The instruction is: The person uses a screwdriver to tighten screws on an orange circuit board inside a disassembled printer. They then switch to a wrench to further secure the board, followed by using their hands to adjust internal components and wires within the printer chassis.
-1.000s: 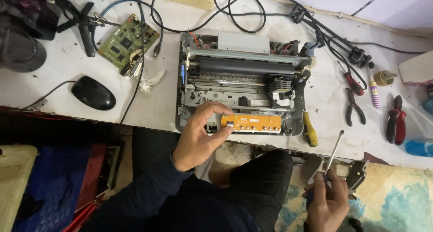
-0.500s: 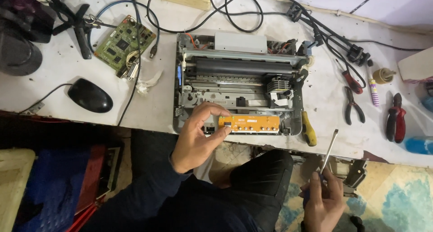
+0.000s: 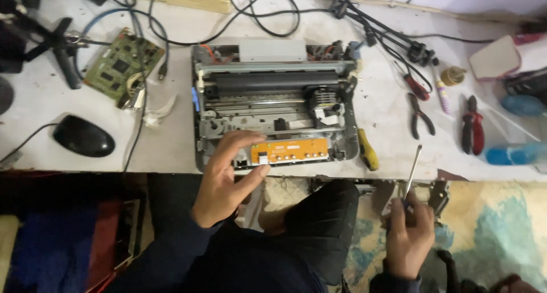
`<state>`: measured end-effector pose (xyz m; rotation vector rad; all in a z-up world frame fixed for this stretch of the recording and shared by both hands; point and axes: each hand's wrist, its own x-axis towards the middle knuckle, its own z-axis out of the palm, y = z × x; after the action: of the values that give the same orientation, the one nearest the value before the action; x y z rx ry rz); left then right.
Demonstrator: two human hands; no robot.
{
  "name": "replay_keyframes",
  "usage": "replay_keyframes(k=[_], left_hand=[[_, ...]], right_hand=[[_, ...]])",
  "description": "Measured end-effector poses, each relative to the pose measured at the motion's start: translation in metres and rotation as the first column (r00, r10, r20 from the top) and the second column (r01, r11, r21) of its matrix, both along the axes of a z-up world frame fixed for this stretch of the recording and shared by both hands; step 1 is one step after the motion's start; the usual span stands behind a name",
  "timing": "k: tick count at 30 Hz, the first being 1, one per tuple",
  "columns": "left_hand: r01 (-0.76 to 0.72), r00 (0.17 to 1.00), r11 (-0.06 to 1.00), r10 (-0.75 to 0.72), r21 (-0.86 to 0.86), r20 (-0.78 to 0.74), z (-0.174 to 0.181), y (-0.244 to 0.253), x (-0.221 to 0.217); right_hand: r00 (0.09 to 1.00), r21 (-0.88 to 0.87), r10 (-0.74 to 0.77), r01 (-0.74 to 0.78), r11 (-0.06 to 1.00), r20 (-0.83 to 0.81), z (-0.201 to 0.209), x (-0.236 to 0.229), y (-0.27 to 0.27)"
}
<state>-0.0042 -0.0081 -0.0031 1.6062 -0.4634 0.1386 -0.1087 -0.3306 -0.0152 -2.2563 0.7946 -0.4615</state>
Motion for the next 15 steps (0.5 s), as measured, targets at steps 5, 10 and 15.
replay_keyframes(k=[5, 10, 15], left_hand=[[-0.077, 0.993, 0.990, 0.066, 0.116, 0.094, -0.003, 0.000, -0.008], [-0.206, 0.966, 0.962, 0.171, 0.181, 0.193, -0.002, 0.010, -0.014], [-0.341, 0.916, 0.922, 0.281, 0.186, 0.287, 0.010, 0.032, -0.032]], right_hand=[[1.000, -0.095, -0.021, 0.021, 0.995, 0.005, -0.004, 0.024, -0.050], [0.993, -0.425, 0.058, -0.010, 0.905, 0.100, -0.046, 0.055, -0.121], [0.998, -0.578, -0.063, 0.069, 0.813, 0.031, -0.067, 0.085, -0.156]])
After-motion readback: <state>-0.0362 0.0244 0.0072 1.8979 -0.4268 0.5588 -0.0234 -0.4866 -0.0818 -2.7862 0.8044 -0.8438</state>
